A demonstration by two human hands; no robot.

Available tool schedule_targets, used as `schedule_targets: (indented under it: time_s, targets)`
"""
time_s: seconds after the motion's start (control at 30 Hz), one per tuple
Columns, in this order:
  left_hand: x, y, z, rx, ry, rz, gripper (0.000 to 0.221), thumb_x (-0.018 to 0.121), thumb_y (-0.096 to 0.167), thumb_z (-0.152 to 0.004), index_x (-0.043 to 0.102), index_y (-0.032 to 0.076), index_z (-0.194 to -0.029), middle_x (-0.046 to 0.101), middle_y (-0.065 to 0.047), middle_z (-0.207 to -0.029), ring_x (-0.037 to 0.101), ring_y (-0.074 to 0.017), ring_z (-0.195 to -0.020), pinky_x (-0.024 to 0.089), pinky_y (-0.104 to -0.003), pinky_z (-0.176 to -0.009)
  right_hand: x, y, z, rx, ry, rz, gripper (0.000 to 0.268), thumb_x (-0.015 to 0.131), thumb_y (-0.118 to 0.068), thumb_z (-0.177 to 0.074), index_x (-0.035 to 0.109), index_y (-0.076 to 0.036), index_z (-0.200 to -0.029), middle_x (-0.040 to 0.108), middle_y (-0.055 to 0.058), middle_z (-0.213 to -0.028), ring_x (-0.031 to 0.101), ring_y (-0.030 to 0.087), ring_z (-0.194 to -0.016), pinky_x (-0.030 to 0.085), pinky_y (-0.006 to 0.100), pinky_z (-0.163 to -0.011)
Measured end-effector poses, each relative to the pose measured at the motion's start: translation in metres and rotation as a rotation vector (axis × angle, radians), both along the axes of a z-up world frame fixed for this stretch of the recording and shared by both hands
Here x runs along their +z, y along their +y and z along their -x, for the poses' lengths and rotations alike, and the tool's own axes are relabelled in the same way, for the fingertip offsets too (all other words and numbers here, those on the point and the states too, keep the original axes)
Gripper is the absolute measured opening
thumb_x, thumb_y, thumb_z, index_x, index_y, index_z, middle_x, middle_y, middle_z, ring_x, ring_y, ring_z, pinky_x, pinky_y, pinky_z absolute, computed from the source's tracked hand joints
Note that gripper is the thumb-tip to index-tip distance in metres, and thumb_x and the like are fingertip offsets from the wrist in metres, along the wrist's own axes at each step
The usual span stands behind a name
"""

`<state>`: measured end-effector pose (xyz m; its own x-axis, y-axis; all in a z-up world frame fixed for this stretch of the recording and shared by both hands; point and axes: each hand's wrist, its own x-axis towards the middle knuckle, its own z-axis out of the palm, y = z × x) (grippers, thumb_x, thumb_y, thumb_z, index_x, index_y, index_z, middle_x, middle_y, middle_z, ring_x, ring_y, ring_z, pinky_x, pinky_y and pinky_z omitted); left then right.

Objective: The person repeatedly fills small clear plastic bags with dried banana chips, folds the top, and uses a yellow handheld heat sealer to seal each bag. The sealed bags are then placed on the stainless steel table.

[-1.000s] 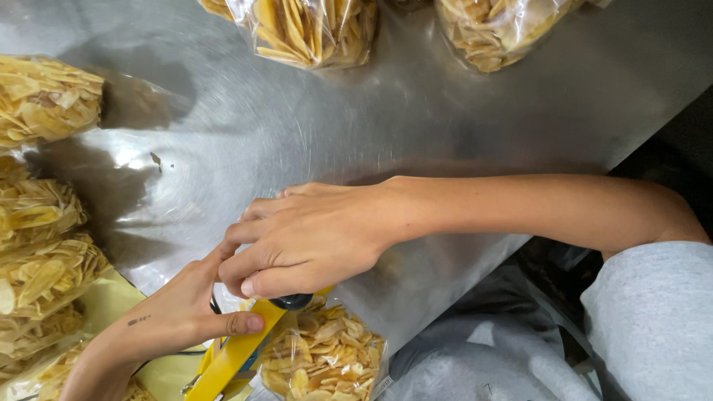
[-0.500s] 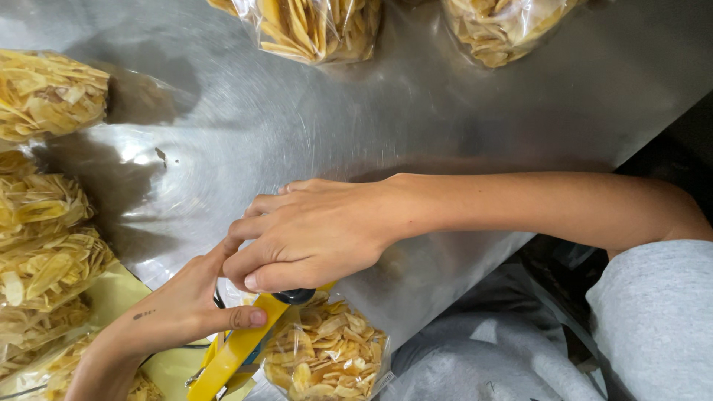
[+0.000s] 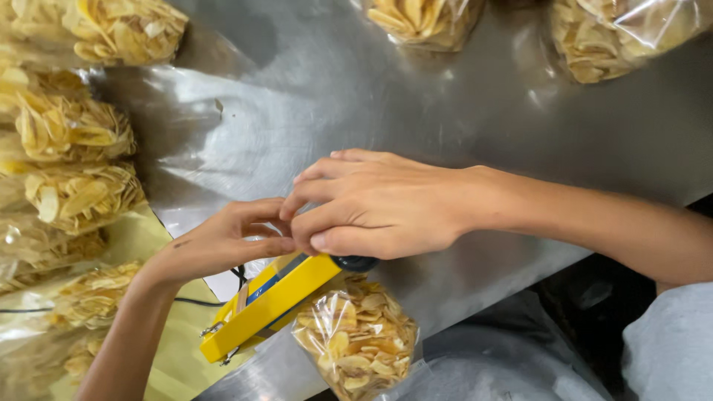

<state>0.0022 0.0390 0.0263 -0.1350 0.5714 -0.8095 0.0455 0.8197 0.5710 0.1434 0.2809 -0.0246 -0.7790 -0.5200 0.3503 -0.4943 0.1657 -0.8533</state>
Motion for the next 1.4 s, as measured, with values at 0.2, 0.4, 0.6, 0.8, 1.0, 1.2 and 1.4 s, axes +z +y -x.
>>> schedule_targets:
  time_s: [0.2,0.4,0.6,0.8,1.0,1.2,1.4]
  targets:
    - [-0.019,-0.020,0.002,-0.022,-0.028,-0.087,0.020,0.072,0.017,-0.093,0.074,0.000,-0.102,0.074,-0.004,-0.092,0.065,-0.0093,-0.090,0.056,-0.034,-0.090,0.017,-0.003,-0.002,-0.106,0.110,-0.117,0.030,0.043,-0.025,-0.104,0.069,-0.013,-0.100,0.063,0.007,-0.135,0.044,0.036,-0.140,0.033,0.053,-0.112]
    - [-0.030,-0.026,0.002,-0.033,-0.018,-0.171,0.025,0.071,0.016,-0.089,0.075,0.005,-0.111,0.079,0.000,-0.100,0.069,-0.0069,-0.095,0.057,-0.030,-0.089,0.054,-0.022,-0.013,-0.235,0.080,-0.016,0.025,0.050,-0.025,-0.102,0.067,-0.007,-0.100,0.062,0.006,-0.099,0.057,0.028,-0.114,0.045,0.045,-0.096]
    - [-0.023,-0.026,0.002,-0.078,0.105,-0.271,0.024,0.075,0.018,-0.084,0.078,0.004,-0.104,0.079,-0.002,-0.098,0.069,-0.0071,-0.094,0.058,-0.029,-0.078,0.105,-0.034,-0.015,-0.269,0.253,-0.012,0.025,0.052,-0.023,-0.104,0.067,-0.003,-0.099,0.063,0.008,-0.100,0.056,0.030,-0.111,0.043,0.045,-0.093]
    - [-0.014,-0.039,-0.005,0.077,0.154,-0.455,0.023,0.068,0.020,-0.096,0.074,0.006,-0.113,0.076,0.000,-0.103,0.068,-0.0076,-0.096,0.056,-0.026,-0.086,0.091,-0.027,-0.031,-0.378,0.064,0.148,0.047,0.040,-0.045,-0.114,0.058,-0.003,-0.122,0.061,0.011,-0.123,0.057,0.023,-0.124,0.045,0.040,-0.108]
    - [0.024,-0.112,-0.082,0.462,1.137,-0.612,0.022,0.070,0.008,-0.104,0.067,0.002,-0.125,0.070,-0.006,-0.103,0.061,-0.0117,-0.085,0.050,-0.026,-0.077,0.036,-0.005,-0.003,-0.628,-0.247,-0.061,0.042,0.057,-0.043,-0.105,0.063,-0.006,-0.126,0.072,0.011,-0.116,0.068,0.019,-0.103,0.053,0.041,-0.096]
    - [-0.059,-0.190,-0.213,0.416,0.869,-1.376,0.015,0.069,0.011,-0.089,0.067,-0.001,-0.098,0.076,-0.008,-0.081,0.072,-0.0201,-0.064,0.053,-0.035,-0.057,0.020,-0.043,0.057,0.050,-0.123,-0.369,0.058,0.076,-0.038,-0.086,0.058,-0.005,-0.130,0.066,0.010,-0.121,0.060,0.026,-0.117,0.047,0.041,-0.099]
    - [-0.141,-0.134,-0.316,1.360,0.606,-0.841,0.023,0.067,-0.002,-0.089,0.067,-0.006,-0.112,0.064,-0.010,-0.083,0.061,-0.0129,-0.068,0.050,-0.026,-0.060,0.029,-0.092,0.083,0.402,-0.116,-0.385,0.059,0.078,-0.037,-0.083,0.052,-0.006,-0.127,0.061,0.009,-0.124,0.055,0.027,-0.121,0.049,0.040,-0.095]
